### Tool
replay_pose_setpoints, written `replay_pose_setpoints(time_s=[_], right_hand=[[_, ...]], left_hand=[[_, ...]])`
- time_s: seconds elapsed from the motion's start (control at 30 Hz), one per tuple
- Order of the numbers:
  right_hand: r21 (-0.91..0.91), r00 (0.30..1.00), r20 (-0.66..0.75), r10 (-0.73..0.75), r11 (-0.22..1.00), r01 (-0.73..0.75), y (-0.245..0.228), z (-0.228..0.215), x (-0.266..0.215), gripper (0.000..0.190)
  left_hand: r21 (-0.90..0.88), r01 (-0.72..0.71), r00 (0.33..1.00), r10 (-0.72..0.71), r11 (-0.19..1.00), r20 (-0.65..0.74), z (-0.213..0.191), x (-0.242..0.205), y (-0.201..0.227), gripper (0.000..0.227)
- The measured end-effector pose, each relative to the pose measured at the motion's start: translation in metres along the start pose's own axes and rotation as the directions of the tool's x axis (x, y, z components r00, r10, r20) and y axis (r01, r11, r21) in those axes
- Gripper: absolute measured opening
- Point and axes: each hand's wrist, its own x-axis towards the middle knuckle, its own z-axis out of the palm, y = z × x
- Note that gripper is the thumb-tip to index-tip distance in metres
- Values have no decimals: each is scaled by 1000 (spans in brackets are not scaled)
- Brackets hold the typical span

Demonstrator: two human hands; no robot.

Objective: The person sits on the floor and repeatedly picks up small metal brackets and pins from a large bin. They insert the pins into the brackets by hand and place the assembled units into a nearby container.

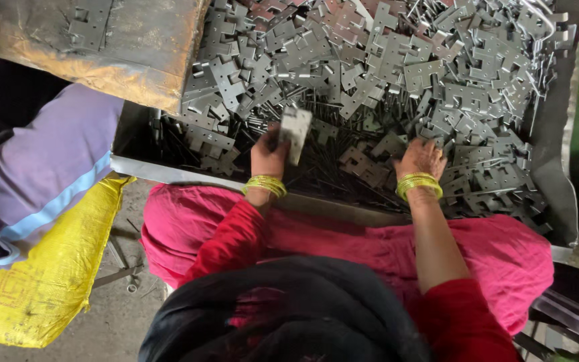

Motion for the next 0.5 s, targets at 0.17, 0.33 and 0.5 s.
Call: replay_pose_setpoints(time_s=[0.17, 0.33, 0.5], right_hand=[[69, 961, 166, -220, 975, 211, -3, 10, 7, 41], [144, 993, 44, -105, 985, 98, -7, 4, 3, 67], [230, 969, 82, -233, 950, 209, -17, -16, 9, 42]], left_hand=[[-214, -164, 981, 137, 963, -135, -18, -1, 20, 24], [-247, -245, 960, 198, 938, -199, -45, -14, 44, 30], [-241, -221, 967, 180, 945, -180, -45, -14, 59, 31]])
